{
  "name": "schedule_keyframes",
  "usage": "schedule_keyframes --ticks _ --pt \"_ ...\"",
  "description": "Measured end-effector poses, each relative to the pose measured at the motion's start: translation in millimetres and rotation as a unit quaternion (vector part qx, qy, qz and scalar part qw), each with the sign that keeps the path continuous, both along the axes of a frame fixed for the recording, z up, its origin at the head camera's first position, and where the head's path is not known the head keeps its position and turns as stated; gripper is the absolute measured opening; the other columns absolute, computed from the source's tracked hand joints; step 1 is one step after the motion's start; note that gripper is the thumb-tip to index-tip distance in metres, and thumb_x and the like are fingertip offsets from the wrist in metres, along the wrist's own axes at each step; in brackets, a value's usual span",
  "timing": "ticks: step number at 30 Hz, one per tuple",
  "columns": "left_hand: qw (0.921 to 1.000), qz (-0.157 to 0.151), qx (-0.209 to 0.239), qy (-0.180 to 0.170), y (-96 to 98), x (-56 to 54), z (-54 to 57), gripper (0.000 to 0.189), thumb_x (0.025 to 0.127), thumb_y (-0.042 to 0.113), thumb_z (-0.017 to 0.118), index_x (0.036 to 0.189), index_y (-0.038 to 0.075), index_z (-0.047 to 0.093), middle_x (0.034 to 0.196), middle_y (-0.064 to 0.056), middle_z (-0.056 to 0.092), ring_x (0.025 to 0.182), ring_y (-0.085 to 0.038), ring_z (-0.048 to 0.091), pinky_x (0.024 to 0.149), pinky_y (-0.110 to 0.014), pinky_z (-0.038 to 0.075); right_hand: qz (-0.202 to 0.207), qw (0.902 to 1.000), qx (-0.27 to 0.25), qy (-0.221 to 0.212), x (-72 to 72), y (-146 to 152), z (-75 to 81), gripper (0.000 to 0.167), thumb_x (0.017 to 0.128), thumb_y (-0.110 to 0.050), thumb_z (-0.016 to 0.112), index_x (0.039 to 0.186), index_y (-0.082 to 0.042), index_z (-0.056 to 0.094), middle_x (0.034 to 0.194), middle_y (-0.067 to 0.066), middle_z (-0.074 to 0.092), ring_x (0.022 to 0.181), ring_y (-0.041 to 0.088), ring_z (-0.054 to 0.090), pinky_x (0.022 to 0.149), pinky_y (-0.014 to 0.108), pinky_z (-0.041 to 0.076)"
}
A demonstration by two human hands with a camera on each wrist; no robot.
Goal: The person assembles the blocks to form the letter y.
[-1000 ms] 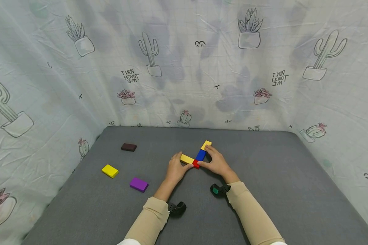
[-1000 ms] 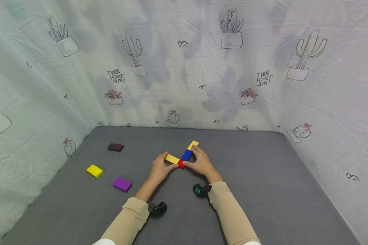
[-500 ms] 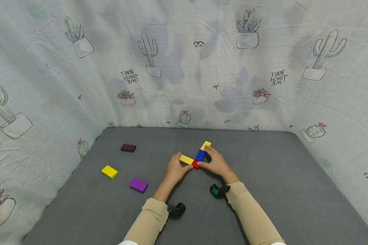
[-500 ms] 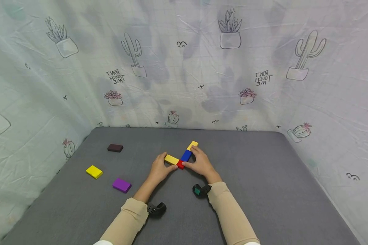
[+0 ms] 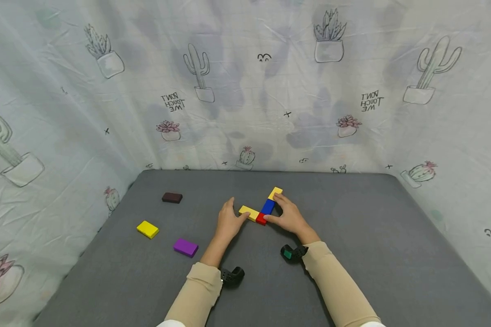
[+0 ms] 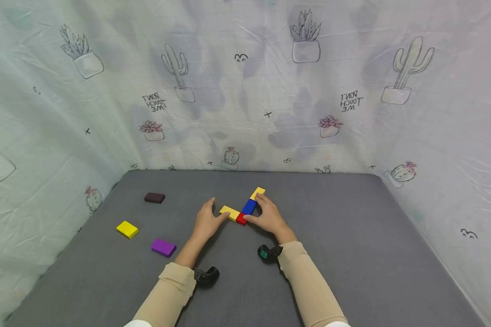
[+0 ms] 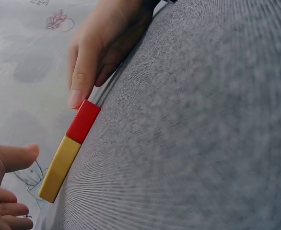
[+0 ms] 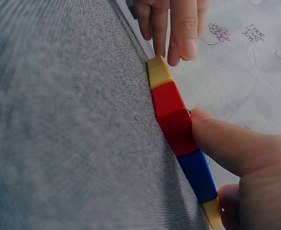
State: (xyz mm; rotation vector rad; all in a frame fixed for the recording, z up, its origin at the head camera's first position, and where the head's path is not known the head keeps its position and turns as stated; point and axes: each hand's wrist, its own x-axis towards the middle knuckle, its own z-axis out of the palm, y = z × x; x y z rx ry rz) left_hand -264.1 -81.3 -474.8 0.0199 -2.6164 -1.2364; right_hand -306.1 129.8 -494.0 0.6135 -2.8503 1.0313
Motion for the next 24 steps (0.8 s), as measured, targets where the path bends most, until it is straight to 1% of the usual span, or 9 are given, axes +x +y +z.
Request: schedule_keyframes --ticks 3,7,12,18,22,24 --pt "1.0 -0.004 -0.005 0.006 -1.3 -3.3 2.9 0.071 0.085 0.026 0.072 0.138 -0.009 0.04 0.138 -0.028 0.045 0.126 -0.043 0.045 0.102 -0.053 0.04 -0.003 1.0 -0.004 0.007 -0.4 1 1.9 0.081 0.083 -0.044 0.07 0.143 0.0 0.039 0.152 0.019 0.031 0.138 0.039 0.031 0.109 0.057 0.03" --pt "0.9999 0.004 0.002 0.011 -10.0 -6.5 7.4 0.07 0.086 0.024 0.07 0.138 -0.01 0.039 0.138 -0.03 0.044 0.128 -0.045 0.042 0.104 -0.054 0.038 0.0 1.0 0.001 -0.003 0.2 1 2.8 0.083 0.083 -0.046 0.069 0.144 -0.001 0.038 0.153 0.018 0.029 0.139 0.038 0.029 0.11 0.056 0.029" --pt "0.9995 0.03 0.009 0.001 -32.0 -11.1 14.7 0.07 0.088 0.025 0.068 0.14 -0.009 0.036 0.142 -0.031 0.039 0.132 -0.046 0.036 0.106 -0.056 0.034 0.003 0.9998 0.001 -0.019 0.5 1 0.9 0.083 0.083 -0.047 0.069 0.145 -0.003 0.036 0.154 0.016 0.028 0.14 0.037 0.027 0.111 0.055 0.028" --pt "0.9981 0.059 0.001 -0.017 -58.7 -19.4 20.5 0.07 0.091 0.027 0.064 0.142 -0.009 0.033 0.144 -0.03 0.037 0.133 -0.046 0.034 0.107 -0.056 0.033 0.002 0.9998 -0.001 -0.018 -0.3 2 0.6 0.082 0.083 -0.045 0.069 0.146 -0.003 0.036 0.154 0.016 0.028 0.14 0.037 0.027 0.11 0.055 0.028" --pt "0.9966 0.076 0.004 -0.032 -78.4 -22.6 26.0 0.071 0.092 0.029 0.062 0.143 -0.009 0.03 0.145 -0.03 0.034 0.134 -0.047 0.031 0.108 -0.057 0.03 0.004 0.9999 0.0 -0.017 0.1 2 2.7 0.082 0.083 -0.045 0.069 0.145 -0.002 0.036 0.154 0.017 0.028 0.14 0.038 0.028 0.11 0.055 0.029" --pt "0.9958 0.085 0.009 -0.034 -88.8 -23.6 28.7 0.071 0.093 0.029 0.061 0.143 -0.009 0.029 0.145 -0.031 0.033 0.134 -0.047 0.03 0.108 -0.058 0.029 0.004 0.9999 0.001 -0.017 0.1 2 3.2 0.083 0.083 -0.045 0.069 0.145 -0.002 0.036 0.154 0.017 0.028 0.14 0.038 0.028 0.11 0.055 0.029"
